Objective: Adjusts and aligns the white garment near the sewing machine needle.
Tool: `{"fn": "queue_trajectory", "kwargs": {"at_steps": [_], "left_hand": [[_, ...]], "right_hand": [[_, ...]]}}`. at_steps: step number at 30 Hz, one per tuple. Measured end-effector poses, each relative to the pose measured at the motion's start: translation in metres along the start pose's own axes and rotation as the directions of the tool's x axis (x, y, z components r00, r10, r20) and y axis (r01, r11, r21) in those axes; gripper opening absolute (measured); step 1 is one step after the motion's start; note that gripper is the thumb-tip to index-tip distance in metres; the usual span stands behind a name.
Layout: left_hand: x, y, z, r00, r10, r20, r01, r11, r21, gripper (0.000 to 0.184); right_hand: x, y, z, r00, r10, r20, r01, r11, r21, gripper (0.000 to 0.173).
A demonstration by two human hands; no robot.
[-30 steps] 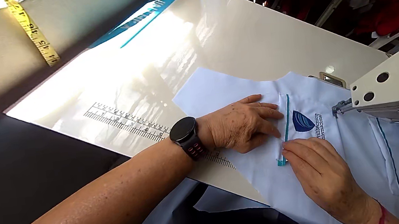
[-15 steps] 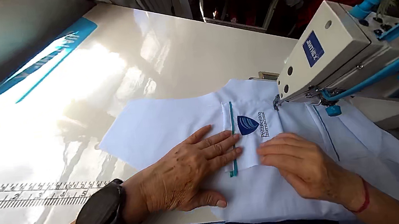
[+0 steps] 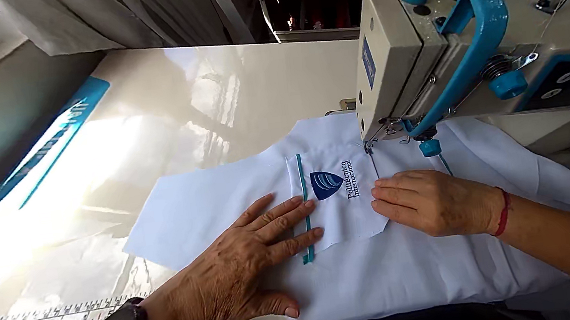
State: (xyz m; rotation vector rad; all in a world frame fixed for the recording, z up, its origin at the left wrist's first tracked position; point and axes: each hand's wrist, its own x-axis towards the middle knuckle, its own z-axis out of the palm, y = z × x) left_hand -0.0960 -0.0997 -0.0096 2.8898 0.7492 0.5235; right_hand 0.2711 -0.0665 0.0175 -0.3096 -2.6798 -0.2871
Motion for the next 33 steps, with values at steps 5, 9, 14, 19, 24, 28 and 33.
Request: {"fn": "queue_trajectory", "kwargs": {"at_steps": [5, 9, 14, 19, 24, 28, 33], "left_hand": [[0.003, 0.004, -0.002, 1.0, -0.021, -0.004, 0.021, 1.0, 0.017, 0.072], [0.004, 0.006, -0.002, 0.999, -0.034, -0.007, 0.034, 0.999, 0.029, 0.071], [0.004, 0.008, -0.001, 1.0, -0.002, -0.031, 0.003, 0.999, 0.049, 0.071], [0.008, 0.011, -0.004, 0.999, -0.01, -0.042, 0.012, 0.999, 0.048, 0.074], [0.009, 0.008, -0.005, 0.998, -0.022, -0.054, 0.025, 0.999, 0.041, 0.08], [0.015, 0.011, -0.009, 0.999, -0.024, -0.034, 0.026, 0.997, 0.072, 0.078], [0.025, 0.022, -0.008, 0.998, -0.066, 0.011, 0.063, 0.982, 0.181, 0.086]], "right_hand": [[0.006, -0.007, 0.014, 0.99, 0.034, -0.137, -0.045, 0.996, -0.072, 0.024], [-0.004, -0.02, 0.021, 0.97, 0.17, -0.173, -0.175, 0.984, -0.013, 0.025], [-0.015, -0.014, 0.009, 0.986, 0.155, -0.059, -0.148, 0.984, 0.103, 0.029], [-0.006, -0.003, 0.0, 0.996, 0.094, -0.013, -0.091, 0.987, 0.131, 0.025], [0.003, 0.002, 0.005, 0.997, 0.015, -0.078, -0.008, 0.996, 0.092, 0.024], [0.003, -0.005, 0.013, 0.994, 0.025, -0.107, -0.021, 0.999, 0.042, 0.023], [-0.007, -0.003, 0.01, 0.995, 0.045, -0.091, -0.036, 0.995, 0.096, 0.024]]}}
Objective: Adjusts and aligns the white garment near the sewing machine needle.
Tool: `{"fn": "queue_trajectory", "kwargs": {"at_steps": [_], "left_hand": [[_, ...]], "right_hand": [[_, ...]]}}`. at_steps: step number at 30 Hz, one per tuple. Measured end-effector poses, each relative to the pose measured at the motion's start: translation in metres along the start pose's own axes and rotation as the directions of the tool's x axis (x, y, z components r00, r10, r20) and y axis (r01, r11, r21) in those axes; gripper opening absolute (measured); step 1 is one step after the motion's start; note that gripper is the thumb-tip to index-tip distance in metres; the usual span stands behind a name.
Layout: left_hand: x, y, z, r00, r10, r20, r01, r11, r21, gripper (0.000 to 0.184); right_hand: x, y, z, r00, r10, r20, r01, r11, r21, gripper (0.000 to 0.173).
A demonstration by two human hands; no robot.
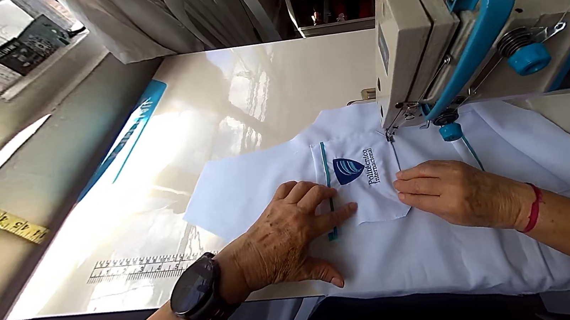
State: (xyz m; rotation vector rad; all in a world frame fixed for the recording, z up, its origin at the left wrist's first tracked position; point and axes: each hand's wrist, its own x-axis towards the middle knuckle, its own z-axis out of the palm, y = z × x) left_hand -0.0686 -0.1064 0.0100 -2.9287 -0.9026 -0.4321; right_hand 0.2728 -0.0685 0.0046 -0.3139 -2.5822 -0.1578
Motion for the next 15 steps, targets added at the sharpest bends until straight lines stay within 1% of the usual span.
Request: {"fn": "queue_trajectory", "kwargs": {"at_steps": [3, 5, 7, 9, 11, 12, 13, 14, 15], "left_hand": [[-0.002, 0.003, 0.0, 0.999, 0.005, 0.032, -0.006, 1.0, 0.024, 0.086], [-0.004, 0.003, -0.001, 1.0, 0.013, 0.026, -0.013, 1.0, -0.005, 0.081], [-0.006, -0.001, 0.0, 1.0, 0.015, -0.008, -0.015, 0.998, -0.064, 0.078], [-0.008, -0.005, 0.002, 0.999, 0.0, -0.048, -0.005, 0.993, -0.117, 0.083], [-0.008, -0.01, 0.002, 0.998, -0.008, -0.069, -0.002, 0.99, -0.141, 0.089], [-0.007, -0.011, 0.002, 0.997, -0.005, -0.074, -0.005, 0.99, -0.138, 0.092], [-0.006, -0.012, 0.002, 0.997, 0.0, -0.081, -0.01, 0.992, -0.125, 0.092], [-0.004, -0.013, 0.003, 0.995, 0.004, -0.097, -0.014, 0.994, -0.107, 0.088], [-0.001, -0.013, 0.004, 0.992, 0.004, -0.123, -0.016, 0.996, -0.093, 0.079]], "right_hand": [[-0.002, 0.002, -0.003, 1.0, -0.01, 0.02, 0.009, 0.999, 0.03, 0.024], [0.001, 0.004, -0.005, 1.0, -0.018, 0.024, 0.017, 0.999, 0.04, 0.026], [0.006, 0.006, -0.005, 0.999, -0.031, 0.024, 0.03, 0.999, 0.032, 0.027], [0.01, 0.005, -0.001, 0.999, -0.042, 0.005, 0.042, 0.999, 0.006, 0.026], [0.009, 0.003, 0.004, 0.998, -0.039, -0.046, 0.037, 0.999, -0.027, 0.023], [0.007, 0.002, 0.008, 0.996, -0.019, -0.09, 0.017, 1.0, -0.024, 0.022], [0.005, 0.002, 0.01, 0.99, 0.035, -0.135, -0.033, 0.999, 0.02, 0.022], [0.003, 0.004, 0.012, 0.976, 0.123, -0.179, -0.106, 0.989, 0.106, 0.021], [0.002, 0.007, 0.012, 0.949, 0.239, -0.206, -0.193, 0.956, 0.22, 0.02]]}}
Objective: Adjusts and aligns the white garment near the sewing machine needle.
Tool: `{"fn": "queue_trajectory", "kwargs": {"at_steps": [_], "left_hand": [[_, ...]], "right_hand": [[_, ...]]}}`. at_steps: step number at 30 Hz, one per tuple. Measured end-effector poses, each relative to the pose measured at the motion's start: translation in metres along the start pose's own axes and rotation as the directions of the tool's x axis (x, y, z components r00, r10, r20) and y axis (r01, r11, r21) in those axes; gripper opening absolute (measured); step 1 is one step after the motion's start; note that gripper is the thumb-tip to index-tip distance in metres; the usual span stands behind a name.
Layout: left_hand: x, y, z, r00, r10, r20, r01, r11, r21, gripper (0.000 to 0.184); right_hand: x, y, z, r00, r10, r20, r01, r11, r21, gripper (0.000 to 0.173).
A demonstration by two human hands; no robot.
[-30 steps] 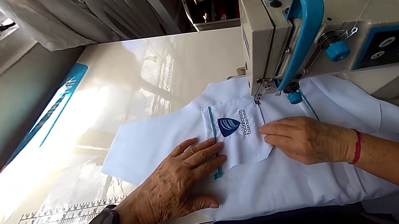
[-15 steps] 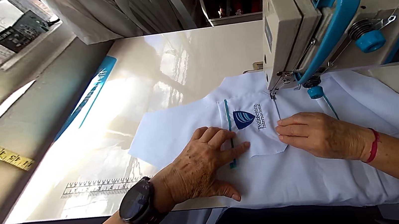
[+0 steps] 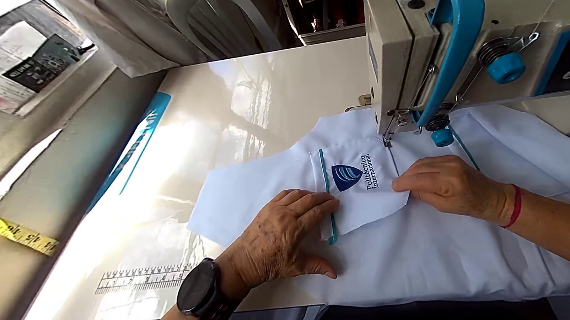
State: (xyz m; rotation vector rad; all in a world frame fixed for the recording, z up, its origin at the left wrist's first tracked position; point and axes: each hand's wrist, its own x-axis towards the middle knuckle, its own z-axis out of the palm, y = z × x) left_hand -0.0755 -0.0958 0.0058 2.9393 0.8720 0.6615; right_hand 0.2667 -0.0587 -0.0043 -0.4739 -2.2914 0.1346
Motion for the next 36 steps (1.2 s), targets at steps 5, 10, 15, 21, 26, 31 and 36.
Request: {"fn": "queue_trajectory", "kwargs": {"at_steps": [5, 10, 15, 21, 26, 31, 36], "left_hand": [[0.016, -0.007, 0.012, 0.945, -0.239, -0.223, 0.195, 0.96, -0.202, 0.025], [0.035, -0.008, 0.003, 0.738, -0.674, 0.034, 0.542, 0.562, -0.625, 0.01], [0.04, -0.009, -0.005, 0.682, -0.718, 0.142, 0.568, 0.397, -0.72, 0.015], [0.038, -0.009, -0.004, 0.686, -0.712, 0.147, 0.552, 0.378, -0.743, 0.022], [0.035, -0.01, -0.004, 0.708, -0.691, 0.143, 0.568, 0.437, -0.698, 0.022], [0.033, -0.009, -0.011, 0.713, -0.67, 0.206, 0.615, 0.456, -0.644, 0.024], [0.032, -0.003, 0.001, 0.724, -0.684, 0.09, 0.569, 0.518, -0.639, 0.006]], "right_hand": [[0.014, 0.004, -0.009, 0.784, 0.603, 0.147, -0.599, 0.672, 0.436, 0.008], [0.034, 0.004, -0.013, 0.535, 0.777, 0.333, -0.798, 0.335, 0.5, 0.01], [0.033, 0.006, -0.011, 0.545, 0.769, 0.333, -0.777, 0.315, 0.544, 0.012], [0.031, 0.006, -0.011, 0.549, 0.767, 0.332, -0.782, 0.331, 0.528, 0.016], [0.031, 0.005, -0.01, 0.543, 0.777, 0.32, -0.789, 0.341, 0.511, 0.018], [0.031, 0.004, -0.013, 0.605, 0.734, 0.308, -0.787, 0.492, 0.373, 0.019], [0.031, -0.008, -0.008, 0.655, 0.71, 0.257, -0.755, 0.607, 0.247, 0.011]]}}
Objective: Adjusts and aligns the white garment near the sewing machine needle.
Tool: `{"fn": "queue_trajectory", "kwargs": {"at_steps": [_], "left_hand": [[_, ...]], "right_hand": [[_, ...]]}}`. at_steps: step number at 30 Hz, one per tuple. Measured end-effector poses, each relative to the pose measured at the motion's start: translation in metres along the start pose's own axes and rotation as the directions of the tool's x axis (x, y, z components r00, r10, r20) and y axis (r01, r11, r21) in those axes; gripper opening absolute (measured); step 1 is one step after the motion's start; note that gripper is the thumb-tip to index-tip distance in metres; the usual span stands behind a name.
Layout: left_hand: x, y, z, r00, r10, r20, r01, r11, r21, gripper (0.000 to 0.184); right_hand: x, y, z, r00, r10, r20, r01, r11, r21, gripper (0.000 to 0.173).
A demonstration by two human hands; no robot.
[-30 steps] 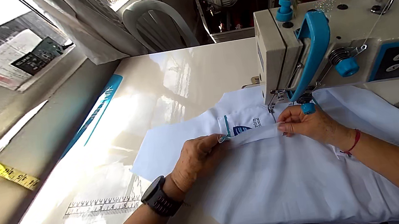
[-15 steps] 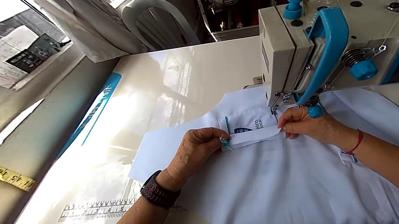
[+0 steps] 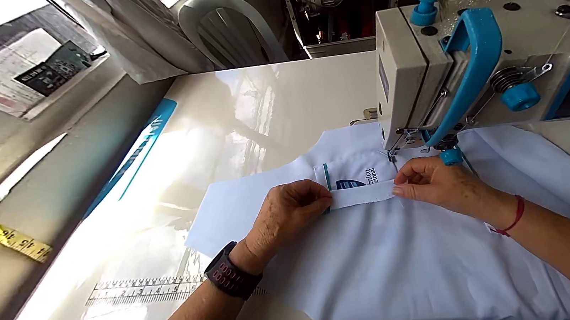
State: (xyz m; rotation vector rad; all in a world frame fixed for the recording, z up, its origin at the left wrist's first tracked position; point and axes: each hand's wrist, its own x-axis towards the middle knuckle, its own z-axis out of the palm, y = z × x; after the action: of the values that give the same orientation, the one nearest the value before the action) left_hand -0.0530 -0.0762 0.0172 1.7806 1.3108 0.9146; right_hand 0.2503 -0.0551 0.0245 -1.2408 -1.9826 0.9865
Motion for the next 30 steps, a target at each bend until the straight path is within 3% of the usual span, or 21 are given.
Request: {"fn": "queue_trajectory", "kwargs": {"at_steps": [4, 6, 8, 10, 11, 15, 21, 25, 28, 30], "left_hand": [[-0.007, 0.0, 0.001, 1.0, 0.025, -0.003, -0.025, 1.0, -0.009, 0.036], [-0.012, -0.009, 0.001, 0.972, 0.234, 0.001, -0.234, 0.969, 0.073, 0.023], [-0.015, -0.022, -0.005, 0.854, 0.511, 0.101, -0.52, 0.829, 0.206, 0.012], [-0.017, -0.026, -0.015, 0.753, 0.608, 0.253, -0.658, 0.704, 0.266, 0.023], [-0.017, -0.025, -0.02, 0.735, 0.605, 0.306, -0.676, 0.688, 0.264, 0.027], [-0.015, -0.024, -0.028, 0.743, 0.554, 0.376, -0.647, 0.738, 0.191, 0.035], [-0.01, -0.012, -0.02, 0.756, 0.538, 0.372, -0.639, 0.731, 0.24, 0.025], [-0.013, -0.005, -0.008, 0.723, 0.589, 0.362, -0.691, 0.606, 0.394, 0.018], [-0.015, -0.013, -0.008, 0.67, 0.661, 0.338, -0.737, 0.54, 0.407, 0.022], [-0.016, -0.016, -0.01, 0.67, 0.655, 0.348, -0.736, 0.529, 0.423, 0.025]], "right_hand": [[-0.005, 0.007, 0.013, 0.991, -0.09, -0.096, 0.087, 0.996, -0.035, 0.028], [-0.007, 0.016, 0.014, 0.96, -0.248, -0.132, 0.234, 0.966, -0.113, 0.021], [-0.01, 0.027, 0.014, 0.849, -0.52, -0.098, 0.477, 0.832, -0.281, 0.017], [-0.013, 0.032, 0.01, 0.721, -0.693, 0.013, 0.636, 0.653, -0.41, 0.023], [-0.014, 0.032, 0.009, 0.685, -0.726, 0.056, 0.666, 0.593, -0.452, 0.024], [-0.017, 0.034, 0.008, 0.649, -0.747, 0.142, 0.695, 0.507, -0.509, 0.026], [-0.019, 0.033, 0.007, 0.648, -0.743, 0.164, 0.697, 0.493, -0.521, 0.027], [-0.02, 0.035, 0.008, 0.661, -0.739, 0.129, 0.681, 0.519, -0.517, 0.026], [-0.022, 0.037, 0.009, 0.658, -0.745, 0.115, 0.684, 0.526, -0.506, 0.024], [-0.023, 0.036, 0.009, 0.658, -0.741, 0.134, 0.683, 0.514, -0.519, 0.025]]}}
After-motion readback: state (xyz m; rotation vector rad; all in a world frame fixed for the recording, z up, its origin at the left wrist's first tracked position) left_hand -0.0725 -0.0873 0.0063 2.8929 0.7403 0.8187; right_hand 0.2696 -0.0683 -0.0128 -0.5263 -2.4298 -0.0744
